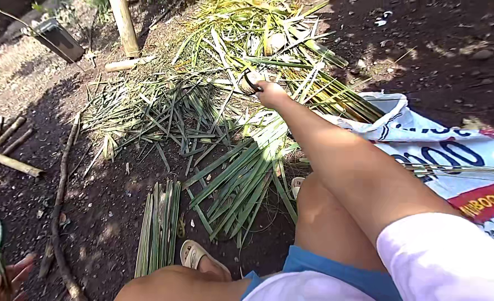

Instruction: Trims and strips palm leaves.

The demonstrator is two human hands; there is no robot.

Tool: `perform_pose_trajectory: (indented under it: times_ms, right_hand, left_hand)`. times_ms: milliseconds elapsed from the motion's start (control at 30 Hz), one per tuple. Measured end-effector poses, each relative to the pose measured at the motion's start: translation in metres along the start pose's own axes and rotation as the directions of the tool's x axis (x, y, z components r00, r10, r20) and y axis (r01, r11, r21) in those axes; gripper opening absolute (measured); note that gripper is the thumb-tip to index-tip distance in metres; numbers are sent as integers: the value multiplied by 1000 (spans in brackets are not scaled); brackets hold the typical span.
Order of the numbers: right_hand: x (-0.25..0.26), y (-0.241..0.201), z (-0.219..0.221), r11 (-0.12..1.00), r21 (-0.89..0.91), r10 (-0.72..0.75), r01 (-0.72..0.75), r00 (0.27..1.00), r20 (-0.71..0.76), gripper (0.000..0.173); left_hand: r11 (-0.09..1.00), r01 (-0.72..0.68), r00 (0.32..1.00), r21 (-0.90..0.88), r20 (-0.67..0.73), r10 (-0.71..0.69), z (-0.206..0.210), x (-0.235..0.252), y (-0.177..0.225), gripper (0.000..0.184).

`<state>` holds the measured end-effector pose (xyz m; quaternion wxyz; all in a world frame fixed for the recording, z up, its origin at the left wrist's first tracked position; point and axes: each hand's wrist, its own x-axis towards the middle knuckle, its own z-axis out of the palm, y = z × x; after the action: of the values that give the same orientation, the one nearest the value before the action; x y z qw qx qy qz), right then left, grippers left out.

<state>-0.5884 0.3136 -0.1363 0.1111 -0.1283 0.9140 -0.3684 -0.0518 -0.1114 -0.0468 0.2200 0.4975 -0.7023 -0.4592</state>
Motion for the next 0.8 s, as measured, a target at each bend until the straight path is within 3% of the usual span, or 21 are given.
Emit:
perform_pose_trajectory:
  times_ms: [67, 133, 233, 300, 400, 567, 700, 800]
  right_hand:
    - [-10, -26, 19, 995, 57, -78, 77, 997, 18, 44]
    - [-32, -57, 26, 970, 229, -99, 76, 991, 90, 39]
    - [-64, -88, 30, 874, 480, -182, 77, 967, 176, 33]
    - [-83, -93, 29, 804, 583, -284, 114, 936, 208, 30]
    - [-104, -88, 36, 773, 596, -396, 216, 898, 189, 33]
    - [-140, -102, 27, 855, 416, -457, 309, 828, 326, 37]
    - [-150, -99, 40, 791, 363, -598, 492, 744, 297, 43]
    - [-151, -99, 46, 737, 453, -646, 502, 720, 253, 43]
  left_hand:
    - [963, -73, 995, -261, 42, 87, 79, 15, 34, 22]
    - [883, -7, 980, -470, 171, 98, 162, -5, 76, 23]
    - [864, 190, 898, -467, 439, 40, 246, -45, 105, 22]
    - [876, 212, 863, -432, 504, 40, 281, -65, 105, 20]
    - [895, 108, 881, -432, 459, 116, 303, -85, 104, 26]
    - [842, 59, 851, -537, 468, 239, 300, -101, 116, 21]
    - [803, 138, 787, -579, 556, 266, 299, -109, 120, 15]
    - [759, 286, 723, -585, 651, 229, 295, -112, 121, 17]
